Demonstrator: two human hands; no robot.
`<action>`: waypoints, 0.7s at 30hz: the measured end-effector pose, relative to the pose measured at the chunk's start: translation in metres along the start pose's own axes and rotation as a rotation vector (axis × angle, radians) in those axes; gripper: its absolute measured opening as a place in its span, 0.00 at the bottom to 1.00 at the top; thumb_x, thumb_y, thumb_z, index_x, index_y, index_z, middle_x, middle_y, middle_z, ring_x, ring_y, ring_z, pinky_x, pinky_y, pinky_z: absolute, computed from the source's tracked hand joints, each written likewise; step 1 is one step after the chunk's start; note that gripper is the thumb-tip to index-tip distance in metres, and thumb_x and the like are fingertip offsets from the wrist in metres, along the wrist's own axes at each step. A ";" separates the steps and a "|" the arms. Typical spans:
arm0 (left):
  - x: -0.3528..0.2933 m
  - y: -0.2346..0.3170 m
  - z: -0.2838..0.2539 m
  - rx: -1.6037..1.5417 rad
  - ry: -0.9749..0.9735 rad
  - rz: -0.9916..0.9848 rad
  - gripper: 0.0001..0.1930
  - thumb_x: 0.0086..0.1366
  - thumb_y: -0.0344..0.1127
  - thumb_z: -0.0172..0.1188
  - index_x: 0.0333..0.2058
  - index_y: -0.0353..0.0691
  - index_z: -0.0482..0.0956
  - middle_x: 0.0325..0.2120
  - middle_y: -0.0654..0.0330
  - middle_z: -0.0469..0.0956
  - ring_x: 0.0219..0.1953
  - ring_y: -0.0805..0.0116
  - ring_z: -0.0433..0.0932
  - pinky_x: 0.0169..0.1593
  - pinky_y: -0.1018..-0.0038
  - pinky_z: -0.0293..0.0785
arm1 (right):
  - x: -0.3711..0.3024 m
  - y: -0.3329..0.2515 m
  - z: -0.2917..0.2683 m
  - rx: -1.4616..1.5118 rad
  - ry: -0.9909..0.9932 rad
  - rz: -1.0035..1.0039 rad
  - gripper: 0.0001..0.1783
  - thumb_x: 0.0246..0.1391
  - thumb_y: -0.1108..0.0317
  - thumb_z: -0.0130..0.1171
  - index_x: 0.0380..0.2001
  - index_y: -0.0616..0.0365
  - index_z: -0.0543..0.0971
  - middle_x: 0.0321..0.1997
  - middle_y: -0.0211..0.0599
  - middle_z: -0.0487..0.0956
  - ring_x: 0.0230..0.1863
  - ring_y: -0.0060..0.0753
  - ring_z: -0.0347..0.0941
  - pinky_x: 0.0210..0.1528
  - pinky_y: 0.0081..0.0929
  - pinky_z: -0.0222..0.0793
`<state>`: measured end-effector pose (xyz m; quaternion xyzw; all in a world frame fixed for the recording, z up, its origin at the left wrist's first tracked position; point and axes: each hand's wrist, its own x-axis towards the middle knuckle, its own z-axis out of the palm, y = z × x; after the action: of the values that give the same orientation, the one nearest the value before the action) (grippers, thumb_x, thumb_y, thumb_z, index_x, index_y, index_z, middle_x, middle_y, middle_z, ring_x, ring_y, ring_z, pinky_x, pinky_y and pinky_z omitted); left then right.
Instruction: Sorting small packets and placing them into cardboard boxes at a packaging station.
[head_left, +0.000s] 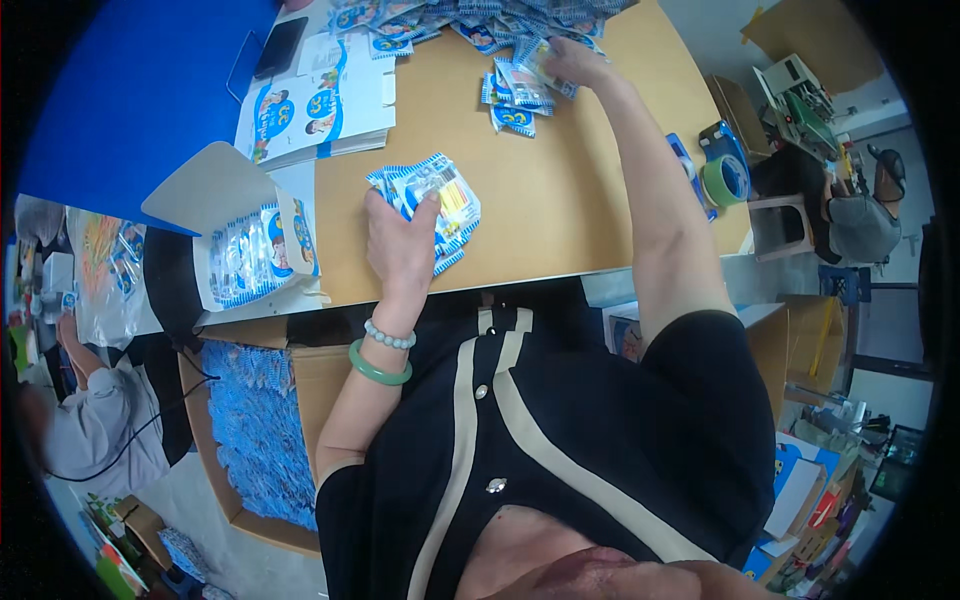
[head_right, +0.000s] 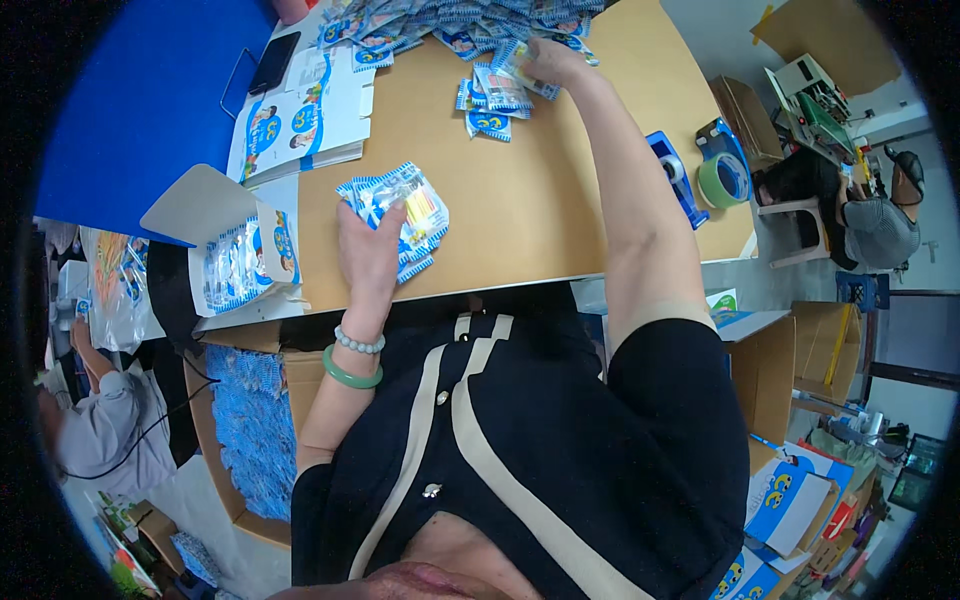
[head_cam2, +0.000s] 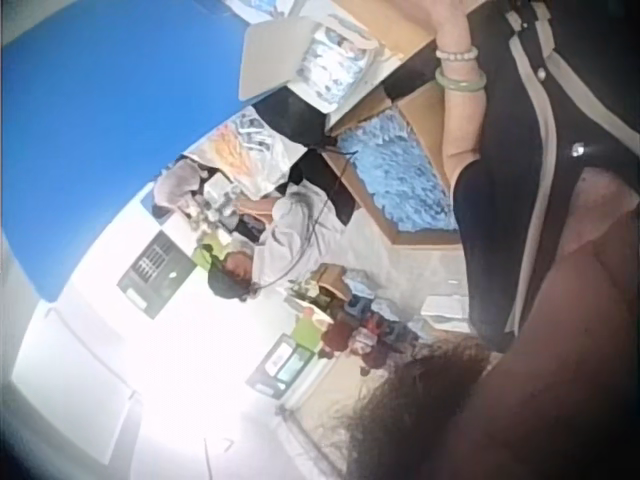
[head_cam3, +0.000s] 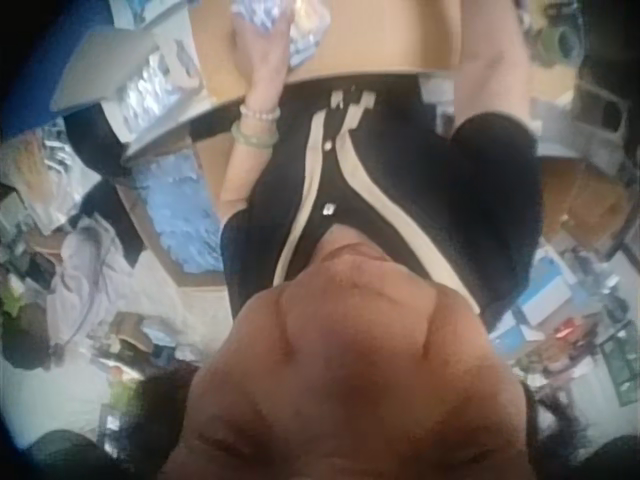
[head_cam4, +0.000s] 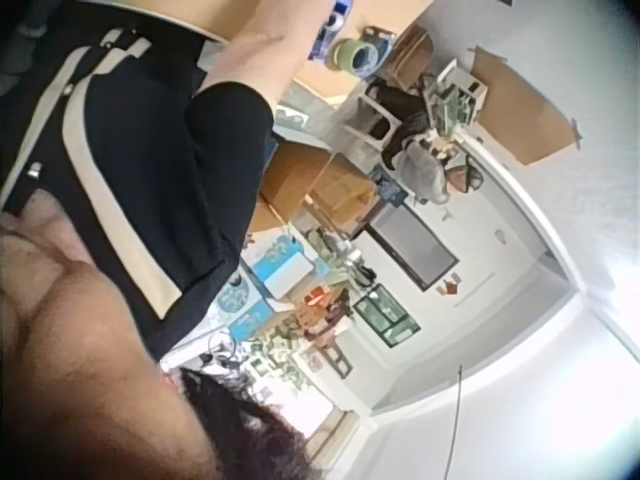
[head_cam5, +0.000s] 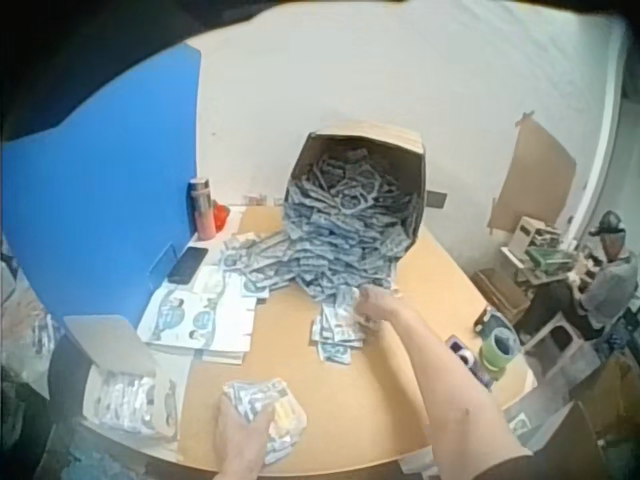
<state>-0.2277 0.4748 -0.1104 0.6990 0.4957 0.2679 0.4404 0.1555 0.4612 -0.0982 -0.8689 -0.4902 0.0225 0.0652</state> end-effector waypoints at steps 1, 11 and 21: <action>-0.002 0.002 -0.001 0.013 -0.002 -0.002 0.28 0.57 0.45 0.64 0.48 0.32 0.65 0.44 0.46 0.75 0.47 0.47 0.75 0.51 0.57 0.69 | -0.015 -0.012 -0.008 0.030 0.068 0.101 0.30 0.51 0.58 0.60 0.56 0.58 0.70 0.54 0.49 0.76 0.55 0.45 0.72 0.55 0.36 0.69; -0.003 0.015 -0.004 0.012 -0.031 0.040 0.26 0.57 0.45 0.64 0.47 0.34 0.67 0.42 0.47 0.76 0.46 0.47 0.75 0.50 0.57 0.69 | -0.078 0.041 -0.038 1.190 -0.071 0.561 0.30 0.49 0.65 0.64 0.55 0.61 0.70 0.51 0.43 0.77 0.46 0.40 0.77 0.50 0.35 0.72; -0.001 0.007 -0.002 0.007 -0.030 0.051 0.26 0.56 0.45 0.65 0.45 0.34 0.68 0.42 0.47 0.76 0.46 0.46 0.75 0.49 0.57 0.69 | -0.133 0.023 -0.037 2.147 0.037 0.313 0.26 0.54 0.64 0.62 0.55 0.60 0.70 0.52 0.42 0.77 0.54 0.41 0.73 0.63 0.49 0.64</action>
<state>-0.2262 0.4738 -0.1034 0.7168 0.4719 0.2667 0.4385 0.1095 0.3328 -0.0679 -0.4115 -0.0971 0.4347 0.7952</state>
